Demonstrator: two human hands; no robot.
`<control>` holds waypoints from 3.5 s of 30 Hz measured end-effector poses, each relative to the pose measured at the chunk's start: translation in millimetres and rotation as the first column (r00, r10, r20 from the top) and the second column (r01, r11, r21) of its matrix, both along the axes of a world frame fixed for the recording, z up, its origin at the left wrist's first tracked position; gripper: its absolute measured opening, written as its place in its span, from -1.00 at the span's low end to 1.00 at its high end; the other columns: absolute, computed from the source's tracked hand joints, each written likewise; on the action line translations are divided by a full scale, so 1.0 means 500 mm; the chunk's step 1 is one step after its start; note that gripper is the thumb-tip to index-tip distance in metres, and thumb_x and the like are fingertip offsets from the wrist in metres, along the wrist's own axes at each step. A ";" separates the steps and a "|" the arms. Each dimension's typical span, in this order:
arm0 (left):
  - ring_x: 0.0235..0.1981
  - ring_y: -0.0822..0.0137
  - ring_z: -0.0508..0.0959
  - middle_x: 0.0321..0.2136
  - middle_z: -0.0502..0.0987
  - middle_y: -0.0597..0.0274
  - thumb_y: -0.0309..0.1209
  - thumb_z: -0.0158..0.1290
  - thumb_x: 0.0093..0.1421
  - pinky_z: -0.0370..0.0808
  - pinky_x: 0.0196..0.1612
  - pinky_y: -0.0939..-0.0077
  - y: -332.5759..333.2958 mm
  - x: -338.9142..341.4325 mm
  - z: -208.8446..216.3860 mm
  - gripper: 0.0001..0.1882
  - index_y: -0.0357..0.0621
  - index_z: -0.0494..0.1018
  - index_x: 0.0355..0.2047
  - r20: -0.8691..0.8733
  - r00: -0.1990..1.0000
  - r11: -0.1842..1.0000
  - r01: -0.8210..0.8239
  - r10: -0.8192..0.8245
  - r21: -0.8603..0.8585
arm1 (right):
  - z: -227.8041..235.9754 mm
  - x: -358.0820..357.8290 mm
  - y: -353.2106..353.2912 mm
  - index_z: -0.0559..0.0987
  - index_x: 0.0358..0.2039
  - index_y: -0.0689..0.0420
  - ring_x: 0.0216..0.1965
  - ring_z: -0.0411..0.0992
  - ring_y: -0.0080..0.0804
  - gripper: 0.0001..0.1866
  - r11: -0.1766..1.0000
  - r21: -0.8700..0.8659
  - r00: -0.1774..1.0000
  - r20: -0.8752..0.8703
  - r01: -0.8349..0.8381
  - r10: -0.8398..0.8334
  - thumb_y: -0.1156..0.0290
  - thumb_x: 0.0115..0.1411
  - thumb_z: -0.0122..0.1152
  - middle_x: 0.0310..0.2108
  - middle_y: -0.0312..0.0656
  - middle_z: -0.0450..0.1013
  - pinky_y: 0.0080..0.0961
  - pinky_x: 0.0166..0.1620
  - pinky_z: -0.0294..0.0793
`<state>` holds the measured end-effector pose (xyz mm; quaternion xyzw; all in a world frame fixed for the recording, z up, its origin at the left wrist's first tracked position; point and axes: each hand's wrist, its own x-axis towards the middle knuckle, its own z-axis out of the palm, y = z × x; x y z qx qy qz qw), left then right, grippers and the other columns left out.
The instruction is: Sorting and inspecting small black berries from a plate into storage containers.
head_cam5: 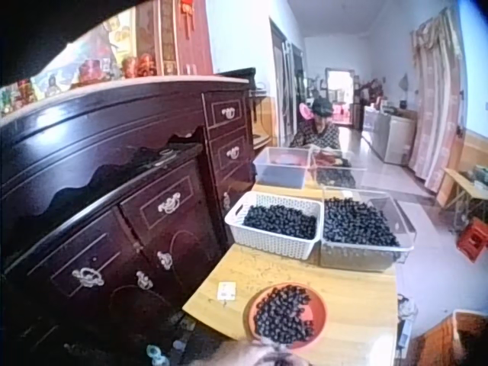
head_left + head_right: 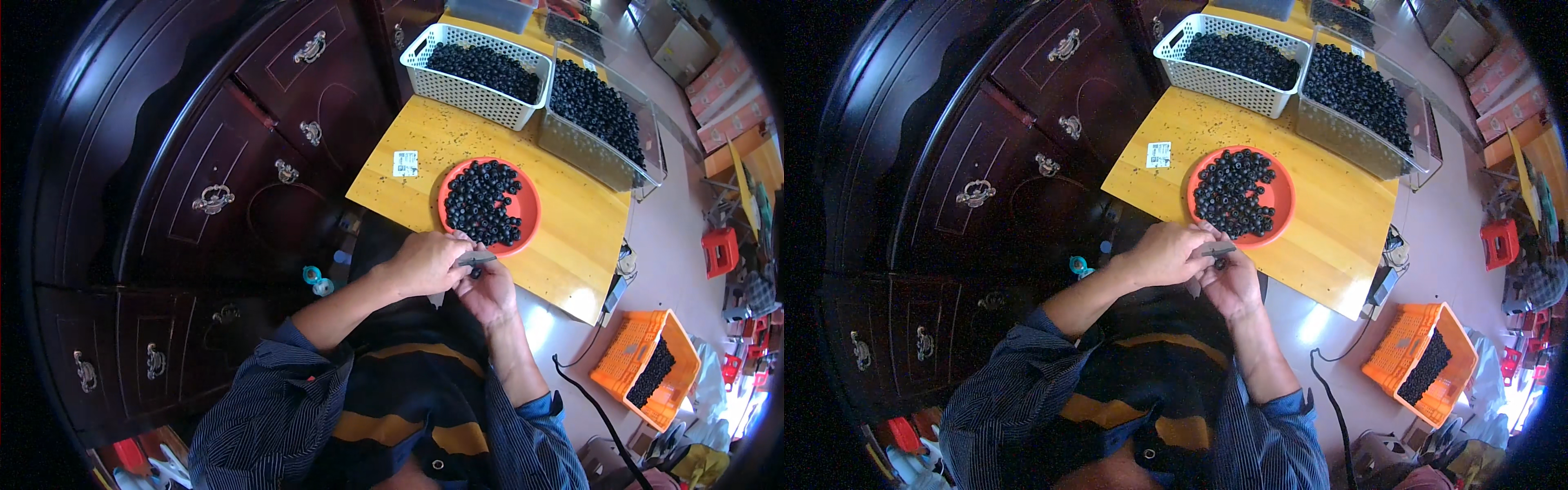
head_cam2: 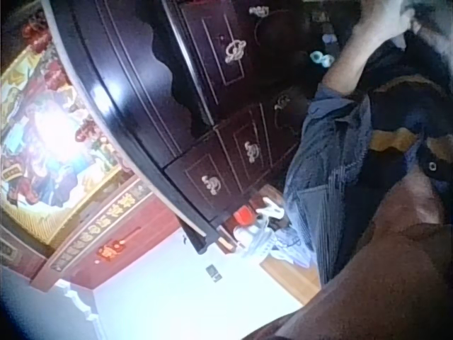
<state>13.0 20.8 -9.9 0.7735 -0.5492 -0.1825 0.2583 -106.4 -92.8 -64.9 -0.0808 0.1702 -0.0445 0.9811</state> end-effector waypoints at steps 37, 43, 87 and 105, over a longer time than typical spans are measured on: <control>-0.45 0.53 0.64 -0.42 0.67 0.18 -0.60 0.18 0.21 0.54 -0.39 0.60 0.008 -0.020 0.003 -0.80 -0.29 0.57 -0.14 -0.413 0.909 0.893 -0.227 0.052 -0.389 | 0.033 -0.021 -0.014 0.53 -0.16 0.07 -0.54 0.18 -0.73 -0.73 0.960 -0.276 0.999 -0.019 -0.053 0.049 0.13 0.40 0.13 -0.43 -0.43 0.38 -0.76 -0.50 0.18; -0.40 0.45 0.69 -0.40 0.69 0.16 -0.63 0.23 0.15 0.58 -0.38 0.57 0.001 -0.030 0.000 -0.78 -0.29 0.58 -0.17 -0.249 0.965 0.813 -0.209 0.082 -0.544 | 0.026 -0.024 -0.014 0.50 -0.11 0.07 -0.56 0.19 -0.75 -0.74 0.984 -0.170 0.995 0.079 -0.051 0.065 0.15 0.40 0.13 -0.40 -0.41 0.38 -0.78 -0.53 0.20; -0.50 0.05 0.65 -0.50 0.58 0.11 -0.02 0.20 0.18 0.55 -0.48 0.22 0.019 -0.003 0.033 -0.58 -0.13 0.41 -0.32 0.096 0.993 0.940 0.101 -0.073 -0.325 | -0.010 -0.048 -0.050 0.50 -0.08 0.14 -0.64 0.07 -0.78 -0.76 0.938 -0.275 0.928 0.247 -0.209 0.279 0.34 0.30 0.27 -0.43 -0.42 0.34 -0.81 -0.60 0.03; -0.53 0.01 0.63 -0.57 0.57 0.04 -0.04 0.09 0.26 0.54 -0.48 0.16 0.013 0.005 0.018 -0.63 -0.12 0.45 -0.31 0.208 0.975 0.954 0.131 -0.075 -0.270 | 0.025 -0.044 -0.028 0.45 -0.22 0.06 -0.65 0.09 -0.74 -0.87 0.963 -0.210 0.983 0.022 -0.171 0.180 0.36 0.32 0.22 -0.51 -0.46 0.25 -0.81 -0.62 0.04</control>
